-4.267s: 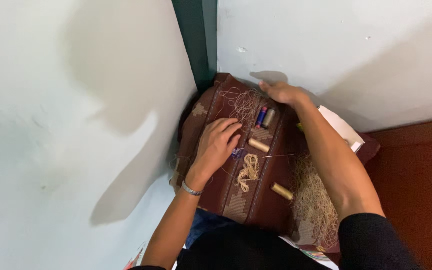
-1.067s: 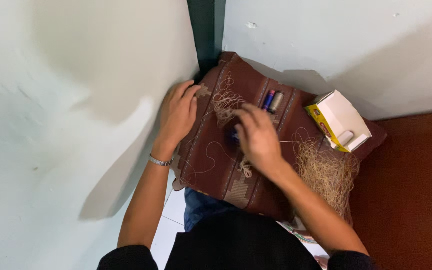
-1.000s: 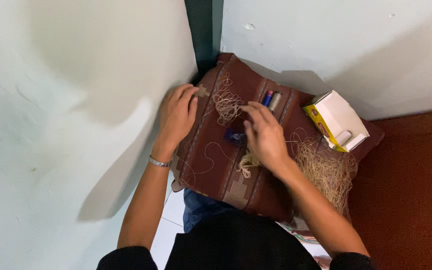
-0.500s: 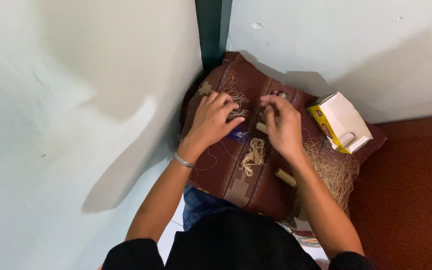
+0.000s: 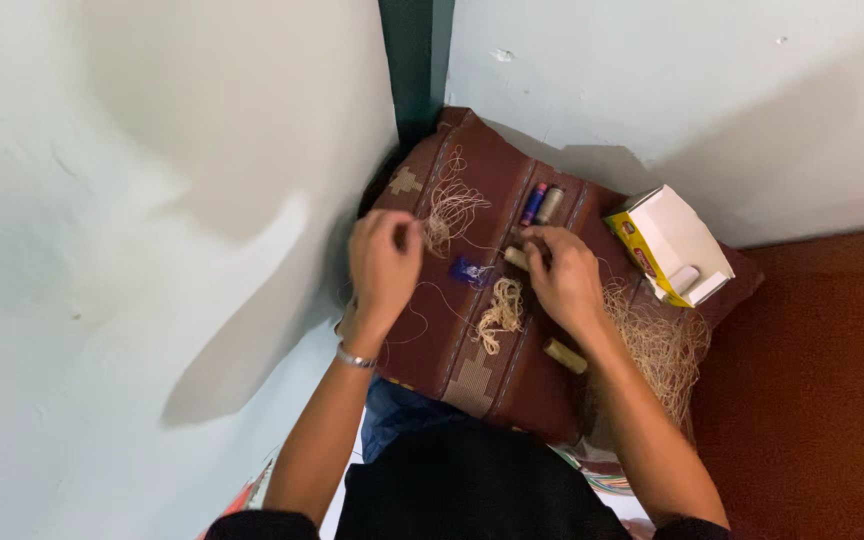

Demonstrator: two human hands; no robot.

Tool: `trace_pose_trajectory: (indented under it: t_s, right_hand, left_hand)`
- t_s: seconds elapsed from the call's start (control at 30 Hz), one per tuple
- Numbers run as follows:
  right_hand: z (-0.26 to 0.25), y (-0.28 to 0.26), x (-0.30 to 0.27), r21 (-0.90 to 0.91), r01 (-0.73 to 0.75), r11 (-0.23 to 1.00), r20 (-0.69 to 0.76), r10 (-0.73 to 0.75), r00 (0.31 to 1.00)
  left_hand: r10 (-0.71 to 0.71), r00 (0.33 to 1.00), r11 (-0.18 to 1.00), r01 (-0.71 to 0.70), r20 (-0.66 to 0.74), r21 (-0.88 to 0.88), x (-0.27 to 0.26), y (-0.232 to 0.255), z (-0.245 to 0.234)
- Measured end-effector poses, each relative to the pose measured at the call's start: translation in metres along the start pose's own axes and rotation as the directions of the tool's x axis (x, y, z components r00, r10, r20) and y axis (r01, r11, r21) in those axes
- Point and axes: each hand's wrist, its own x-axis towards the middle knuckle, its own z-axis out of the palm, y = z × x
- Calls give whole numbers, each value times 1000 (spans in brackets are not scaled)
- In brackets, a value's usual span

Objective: The person winds beige thread onto a wooden spool using both hands. They pull the thread taut, wrap it around the spool, and occasionally adjust the spool's position on the lap.

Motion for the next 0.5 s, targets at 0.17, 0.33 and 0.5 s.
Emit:
trace_pose_trajectory:
  t_s: [0.17, 0.33, 0.5]
  right_hand:
    - [-7, -3, 0, -129, -36, 991, 122, 52, 991]
    - [-9, -4, 3, -211, -51, 976, 191, 93, 977]
    - [-8, 1, 1, -200, -54, 978, 222, 99, 970]
  left_hand:
    - [-101, 982, 985, 121, -157, 122, -23, -7, -28]
    - [19, 1000, 999, -19, -6, 39, -15, 8, -33]
    - [160, 963, 984, -173, 216, 43, -1, 23, -20]
